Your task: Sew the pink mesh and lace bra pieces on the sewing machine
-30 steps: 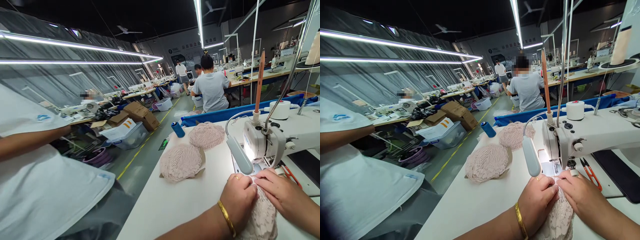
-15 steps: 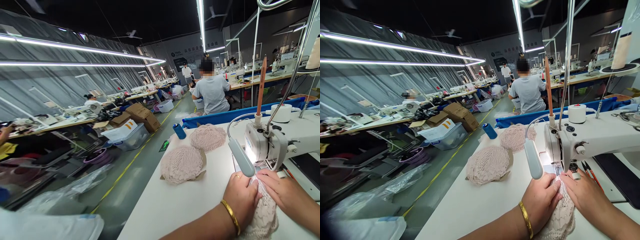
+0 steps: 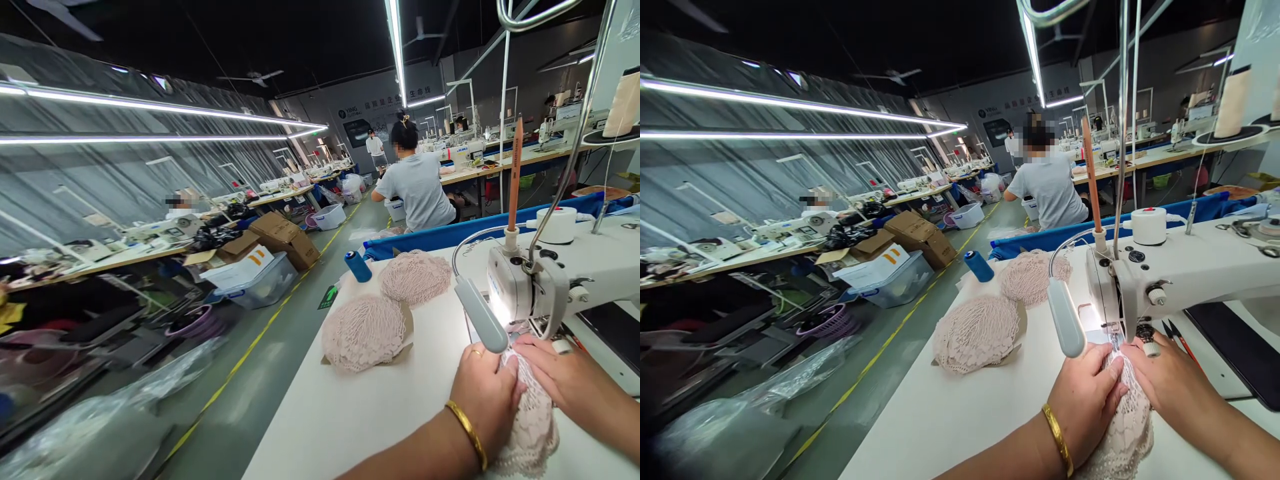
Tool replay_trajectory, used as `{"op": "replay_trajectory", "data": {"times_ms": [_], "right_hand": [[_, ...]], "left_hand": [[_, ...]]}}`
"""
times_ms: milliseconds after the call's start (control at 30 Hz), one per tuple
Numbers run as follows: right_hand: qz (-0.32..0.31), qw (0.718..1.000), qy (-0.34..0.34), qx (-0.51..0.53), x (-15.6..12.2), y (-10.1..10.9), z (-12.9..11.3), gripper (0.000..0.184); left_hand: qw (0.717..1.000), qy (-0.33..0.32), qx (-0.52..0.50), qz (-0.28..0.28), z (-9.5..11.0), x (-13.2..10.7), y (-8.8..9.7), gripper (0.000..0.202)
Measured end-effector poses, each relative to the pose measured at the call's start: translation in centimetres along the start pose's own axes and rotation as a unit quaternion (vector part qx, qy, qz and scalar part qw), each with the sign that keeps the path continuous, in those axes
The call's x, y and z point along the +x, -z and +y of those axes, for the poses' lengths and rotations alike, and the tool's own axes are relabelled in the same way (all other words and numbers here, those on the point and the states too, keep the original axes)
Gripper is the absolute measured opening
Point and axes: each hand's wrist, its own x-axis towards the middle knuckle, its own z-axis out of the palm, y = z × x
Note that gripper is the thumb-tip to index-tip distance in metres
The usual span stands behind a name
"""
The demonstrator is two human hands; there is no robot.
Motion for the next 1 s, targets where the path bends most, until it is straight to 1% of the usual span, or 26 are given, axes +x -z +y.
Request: {"op": "replay_trajectory", "data": {"times_ms": [233,467,633,733,800,867,933,1000], "right_hand": [[0.012,1.000,0.008,0.024,0.1,0.2,0.0,0.040],[0.006,1.000,0.008,0.022,0.4,0.3,0.0,0.042],[0.016,1.000,0.014,0.010,0.3,-0.1,0.0,0.040],[0.005,1.000,0.008,0.009,0.3,-0.3,-0.1,0.038],[-0.006,1.000,0.005,0.008,0.4,-0.2,-0.1,0.036],[-0.023,1.000,-0.001,0.015,0.2,0.3,0.1,0.035],[-0.040,0.998,-0.009,0.040,-0.2,1.4,0.3,0.032],[-0.078,0.993,-0.001,0.089,-0.7,2.9,0.6,0.028]], "left_hand": [[1.000,-0.001,-0.006,-0.001,0.0,0.0,0.1,0.019],[1.000,-0.001,-0.013,-0.006,0.1,0.0,0.4,0.019],[1.000,-0.002,-0.013,-0.001,-0.1,0.1,0.2,0.018],[1.000,0.000,-0.014,-0.004,0.0,0.1,0.1,0.016],[1.000,0.005,-0.011,-0.009,0.0,0.2,0.4,0.017],[1.000,0.005,-0.014,-0.027,0.0,0.1,1.1,0.023],[0.998,-0.005,-0.029,-0.062,-0.2,-0.1,2.0,0.040],[0.994,-0.032,-0.033,-0.100,-0.5,-0.5,2.9,0.060]]}}
